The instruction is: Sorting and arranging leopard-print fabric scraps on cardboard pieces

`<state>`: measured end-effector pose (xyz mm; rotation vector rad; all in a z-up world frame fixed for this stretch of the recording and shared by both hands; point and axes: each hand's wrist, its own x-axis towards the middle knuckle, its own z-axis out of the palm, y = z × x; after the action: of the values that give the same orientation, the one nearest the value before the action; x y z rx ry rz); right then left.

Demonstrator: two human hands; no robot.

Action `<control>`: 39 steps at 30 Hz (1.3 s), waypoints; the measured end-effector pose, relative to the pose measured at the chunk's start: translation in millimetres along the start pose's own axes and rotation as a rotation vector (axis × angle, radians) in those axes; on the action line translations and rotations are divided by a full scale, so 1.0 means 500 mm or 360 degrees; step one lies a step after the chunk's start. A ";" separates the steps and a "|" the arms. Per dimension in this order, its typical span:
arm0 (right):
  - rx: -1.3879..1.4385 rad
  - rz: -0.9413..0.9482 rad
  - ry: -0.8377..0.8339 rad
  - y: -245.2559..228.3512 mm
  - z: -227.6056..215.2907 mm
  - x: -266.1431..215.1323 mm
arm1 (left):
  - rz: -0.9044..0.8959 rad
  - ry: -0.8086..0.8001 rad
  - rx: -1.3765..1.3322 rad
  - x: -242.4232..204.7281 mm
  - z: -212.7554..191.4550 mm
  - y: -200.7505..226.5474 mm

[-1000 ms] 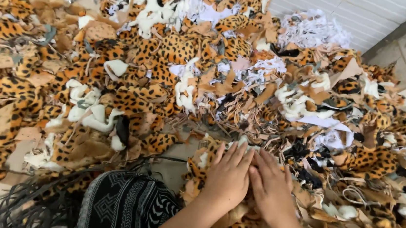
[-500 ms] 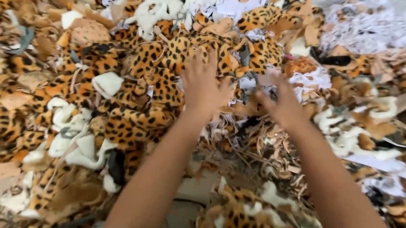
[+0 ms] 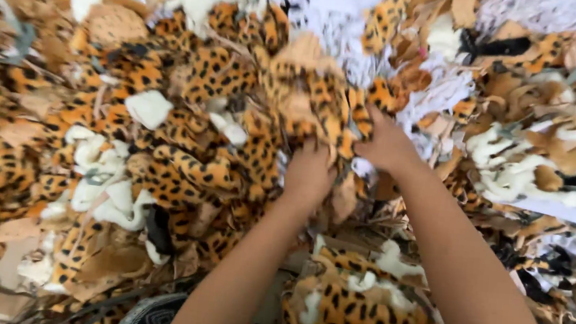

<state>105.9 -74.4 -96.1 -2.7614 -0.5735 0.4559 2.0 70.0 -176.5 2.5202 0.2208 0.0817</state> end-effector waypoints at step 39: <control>0.1308 0.0165 0.0527 -0.011 -0.206 -0.764 | -0.0096 -0.0179 -0.1440 -0.472 -0.324 0.311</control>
<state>-191.8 -253.6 93.3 -2.0086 -0.1090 0.1802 -226.2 -5.4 43.4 1.6110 0.1625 0.0077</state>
